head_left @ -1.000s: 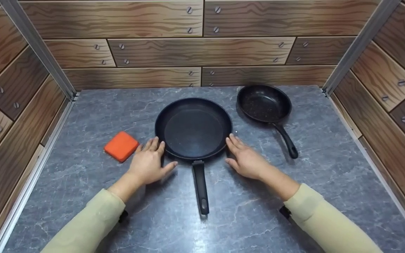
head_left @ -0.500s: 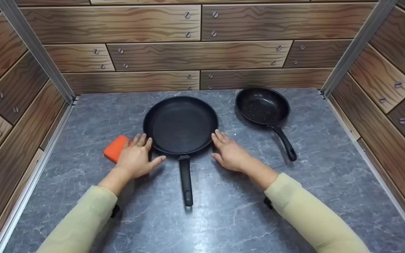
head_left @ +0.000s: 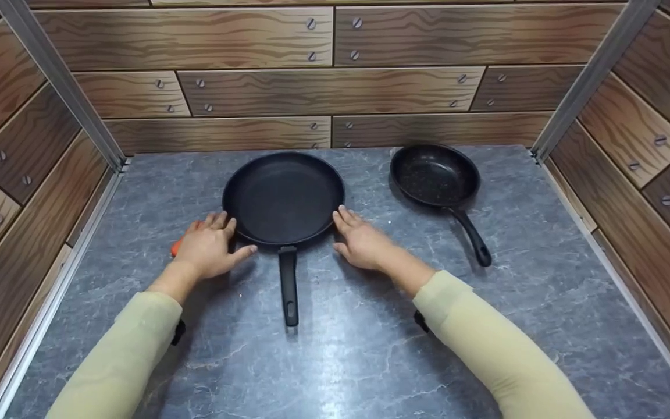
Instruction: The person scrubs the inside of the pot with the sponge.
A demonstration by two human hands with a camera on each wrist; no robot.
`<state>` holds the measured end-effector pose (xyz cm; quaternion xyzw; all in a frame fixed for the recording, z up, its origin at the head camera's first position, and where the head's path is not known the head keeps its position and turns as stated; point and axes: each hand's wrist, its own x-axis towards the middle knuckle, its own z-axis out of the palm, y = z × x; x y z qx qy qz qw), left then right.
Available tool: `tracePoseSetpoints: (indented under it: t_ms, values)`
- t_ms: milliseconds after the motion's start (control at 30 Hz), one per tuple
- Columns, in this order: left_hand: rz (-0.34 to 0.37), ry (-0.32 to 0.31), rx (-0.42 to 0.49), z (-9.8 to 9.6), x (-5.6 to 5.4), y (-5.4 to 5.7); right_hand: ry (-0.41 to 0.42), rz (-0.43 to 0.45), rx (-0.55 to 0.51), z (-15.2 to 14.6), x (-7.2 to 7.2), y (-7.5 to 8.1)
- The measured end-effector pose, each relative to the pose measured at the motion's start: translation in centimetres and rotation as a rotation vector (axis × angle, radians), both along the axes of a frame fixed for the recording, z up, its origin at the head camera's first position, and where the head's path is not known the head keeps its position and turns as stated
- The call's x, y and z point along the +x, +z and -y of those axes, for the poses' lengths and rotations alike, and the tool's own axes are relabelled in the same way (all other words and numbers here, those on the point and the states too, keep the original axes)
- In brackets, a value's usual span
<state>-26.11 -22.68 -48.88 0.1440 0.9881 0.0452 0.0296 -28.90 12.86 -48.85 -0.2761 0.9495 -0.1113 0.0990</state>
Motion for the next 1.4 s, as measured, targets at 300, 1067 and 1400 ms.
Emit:
tracePoseSetpoints:
  t_ms: [300,1067,1400]
  values:
    - [0.035,0.021,-0.017,2.0,-0.7,0.6,0.012,-0.027,0.021,2.5,-1.4,0.0]
    - [0.113,0.057,-0.064,5.4,-1.8,1.2,0.005,-0.004,0.01,6.6,-2.9,-0.1]
    - [0.093,0.063,-0.069,5.2,-2.1,1.2,0.0,0.02,0.014,6.6,-3.4,-0.1]
